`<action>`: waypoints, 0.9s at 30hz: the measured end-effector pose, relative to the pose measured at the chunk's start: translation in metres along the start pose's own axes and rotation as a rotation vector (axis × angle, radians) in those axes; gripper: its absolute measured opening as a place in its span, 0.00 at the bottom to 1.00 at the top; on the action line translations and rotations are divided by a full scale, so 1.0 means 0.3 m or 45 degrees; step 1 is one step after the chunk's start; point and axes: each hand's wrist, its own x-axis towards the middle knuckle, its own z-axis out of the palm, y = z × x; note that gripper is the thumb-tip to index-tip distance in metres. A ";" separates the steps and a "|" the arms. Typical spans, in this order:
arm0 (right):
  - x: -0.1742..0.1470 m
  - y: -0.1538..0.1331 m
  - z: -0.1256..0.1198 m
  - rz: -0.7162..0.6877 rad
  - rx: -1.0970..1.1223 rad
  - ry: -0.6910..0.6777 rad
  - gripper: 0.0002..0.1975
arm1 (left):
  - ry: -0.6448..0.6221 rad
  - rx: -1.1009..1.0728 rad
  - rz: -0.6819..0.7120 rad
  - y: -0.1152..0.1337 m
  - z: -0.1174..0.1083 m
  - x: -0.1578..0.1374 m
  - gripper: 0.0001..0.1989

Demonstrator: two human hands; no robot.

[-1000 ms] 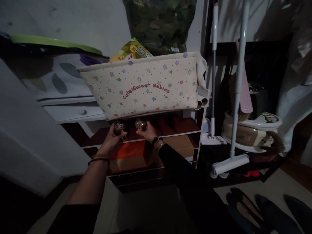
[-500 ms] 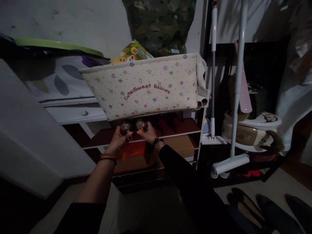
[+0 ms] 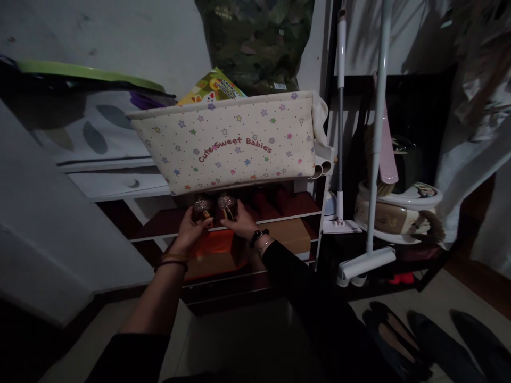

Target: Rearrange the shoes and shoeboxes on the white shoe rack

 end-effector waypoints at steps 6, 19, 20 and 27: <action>-0.171 -0.080 -0.114 0.257 0.075 -0.002 0.57 | -0.022 0.099 0.021 0.015 -0.007 -0.017 0.37; -0.600 -0.078 -0.312 0.319 0.580 0.136 0.32 | 0.033 0.096 0.155 -0.032 0.143 -0.499 0.35; -0.585 -0.090 -0.307 0.310 0.649 0.140 0.31 | -0.042 0.026 0.136 -0.002 0.177 -0.503 0.36; -0.473 -0.254 -0.299 0.126 0.807 0.094 0.32 | -0.429 -0.415 0.105 0.217 0.293 -0.497 0.39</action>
